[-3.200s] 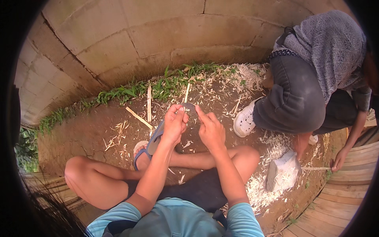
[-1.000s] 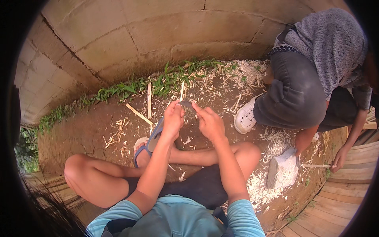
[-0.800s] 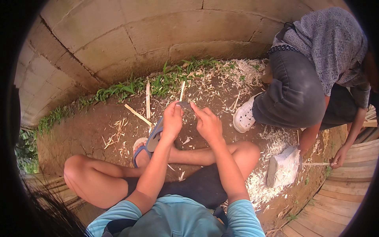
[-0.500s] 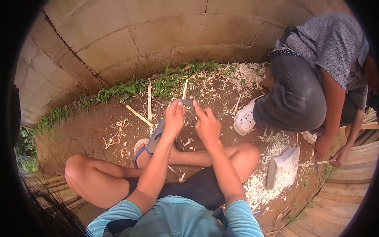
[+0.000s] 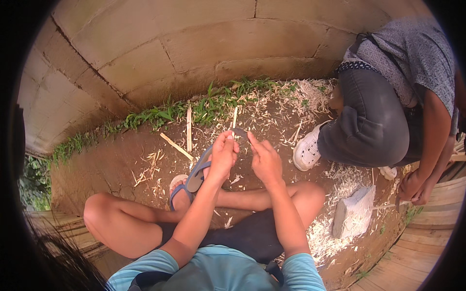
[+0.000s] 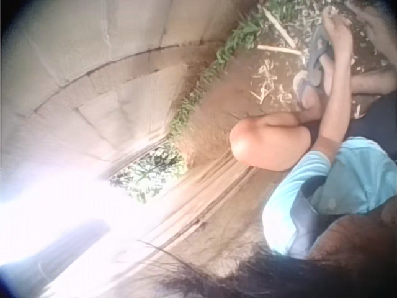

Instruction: The person sits on the ground and uses a knife to shave thin strips from a small piece of wood. Another person is visible nearby performing a similar task. The camera wearer repeatedly shaves the wood, creating a pile of shavings.

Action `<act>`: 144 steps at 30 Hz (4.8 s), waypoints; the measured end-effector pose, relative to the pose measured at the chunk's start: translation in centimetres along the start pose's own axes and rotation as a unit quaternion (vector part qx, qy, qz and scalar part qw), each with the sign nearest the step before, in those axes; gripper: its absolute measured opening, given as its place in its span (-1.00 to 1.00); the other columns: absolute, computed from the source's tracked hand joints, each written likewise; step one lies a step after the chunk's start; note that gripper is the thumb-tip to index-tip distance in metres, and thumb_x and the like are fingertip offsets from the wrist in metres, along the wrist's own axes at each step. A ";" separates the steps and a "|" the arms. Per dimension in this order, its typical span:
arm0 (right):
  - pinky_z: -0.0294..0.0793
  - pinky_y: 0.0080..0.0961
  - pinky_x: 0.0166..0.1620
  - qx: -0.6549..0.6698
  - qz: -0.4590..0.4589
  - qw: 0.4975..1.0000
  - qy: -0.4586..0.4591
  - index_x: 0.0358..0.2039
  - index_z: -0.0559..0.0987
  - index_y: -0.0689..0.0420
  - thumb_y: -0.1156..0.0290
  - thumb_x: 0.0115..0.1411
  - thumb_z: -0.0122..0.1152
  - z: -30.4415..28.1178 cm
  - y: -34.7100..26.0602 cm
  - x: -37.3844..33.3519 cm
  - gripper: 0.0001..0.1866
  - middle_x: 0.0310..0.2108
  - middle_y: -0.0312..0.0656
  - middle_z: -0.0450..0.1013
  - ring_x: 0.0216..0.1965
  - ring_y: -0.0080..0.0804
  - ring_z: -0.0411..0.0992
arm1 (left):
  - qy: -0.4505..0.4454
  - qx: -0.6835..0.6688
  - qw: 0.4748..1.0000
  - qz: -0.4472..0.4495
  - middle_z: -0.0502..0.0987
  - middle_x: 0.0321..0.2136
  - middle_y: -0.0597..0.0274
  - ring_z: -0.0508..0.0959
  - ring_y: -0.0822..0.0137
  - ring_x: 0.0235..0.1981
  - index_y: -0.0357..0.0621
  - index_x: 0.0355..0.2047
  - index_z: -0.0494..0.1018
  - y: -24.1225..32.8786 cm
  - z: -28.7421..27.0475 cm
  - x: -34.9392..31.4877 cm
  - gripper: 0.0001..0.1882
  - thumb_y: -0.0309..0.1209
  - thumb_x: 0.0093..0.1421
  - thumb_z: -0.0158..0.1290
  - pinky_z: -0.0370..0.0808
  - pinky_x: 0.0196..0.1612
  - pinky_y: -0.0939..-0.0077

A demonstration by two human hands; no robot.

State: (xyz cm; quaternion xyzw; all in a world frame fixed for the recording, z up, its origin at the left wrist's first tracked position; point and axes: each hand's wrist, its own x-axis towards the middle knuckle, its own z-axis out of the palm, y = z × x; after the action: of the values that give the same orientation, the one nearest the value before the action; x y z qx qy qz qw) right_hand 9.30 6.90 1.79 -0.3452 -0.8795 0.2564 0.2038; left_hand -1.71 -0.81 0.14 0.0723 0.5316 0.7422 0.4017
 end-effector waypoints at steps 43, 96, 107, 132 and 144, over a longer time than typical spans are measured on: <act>0.40 -0.27 -0.36 0.053 -0.051 0.997 0.008 0.08 0.49 -0.19 0.46 0.19 0.07 -1.6 -0.9 -0.6 -0.57 -0.48 -0.10 0.37 -0.47 -0.11 0.40 | -0.113 -0.056 0.991 -0.045 0.51 -0.39 0.28 0.36 0.63 -0.61 -0.35 0.08 0.31 4.0 -1.2 -0.3 -0.65 -0.49 0.31 -0.16 0.29 -0.64 0.79; 0.40 -0.06 0.02 -0.079 0.123 0.962 -0.230 0.12 0.38 -0.07 0.18 0.19 0.04 5.8 5.2 -3.8 -0.54 -0.09 0.09 0.44 -0.01 0.05 0.41 | -0.123 0.259 0.952 -0.109 0.50 -0.48 0.19 0.33 0.53 -0.74 -0.21 -0.02 0.28 -5.4 -4.3 3.9 -0.66 -0.62 0.17 -0.18 0.23 -0.77 0.68; 0.41 -0.09 -0.03 -0.027 0.097 0.967 -0.236 -0.05 0.47 0.14 0.20 0.13 0.12 4.9 6.4 -4.9 -0.59 -0.16 0.12 0.48 -0.06 0.05 0.43 | -0.175 0.259 0.943 -0.117 0.43 -0.61 0.31 0.28 0.56 -0.78 -0.15 -0.38 0.38 -3.6 -2.4 2.6 -0.88 -0.61 0.04 -0.02 0.12 -0.80 0.71; 0.45 -0.17 -0.12 -0.099 0.078 0.922 -0.367 -0.17 0.57 0.17 0.22 0.14 0.06 7.0 6.4 -5.3 -0.65 -0.27 0.02 0.54 -0.18 -0.05 0.51 | -0.113 0.356 0.914 -0.160 0.41 -0.64 0.28 0.32 0.44 -0.75 -0.19 -0.42 0.37 -13.9 -8.9 4.4 -0.84 -0.36 0.22 0.02 0.24 -0.73 0.57; 0.49 -0.25 -0.15 -0.074 0.092 0.917 -0.382 -0.24 0.61 0.27 0.23 0.06 0.11 6.3 5.1 -5.1 -0.62 -0.26 0.04 0.55 -0.17 -0.12 0.53 | -0.100 0.367 0.910 -0.164 0.41 -0.65 0.27 0.33 0.44 -0.74 -0.20 -0.41 0.36 -15.1 -11.1 4.7 -0.83 -0.36 0.23 0.01 0.27 -0.73 0.56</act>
State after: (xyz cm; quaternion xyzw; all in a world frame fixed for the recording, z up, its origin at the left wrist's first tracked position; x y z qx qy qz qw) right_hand 11.96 4.58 -7.11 -0.3149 -0.8711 0.3206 -0.1981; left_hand -2.94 -4.08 -18.88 0.2002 0.7277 0.4074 0.5141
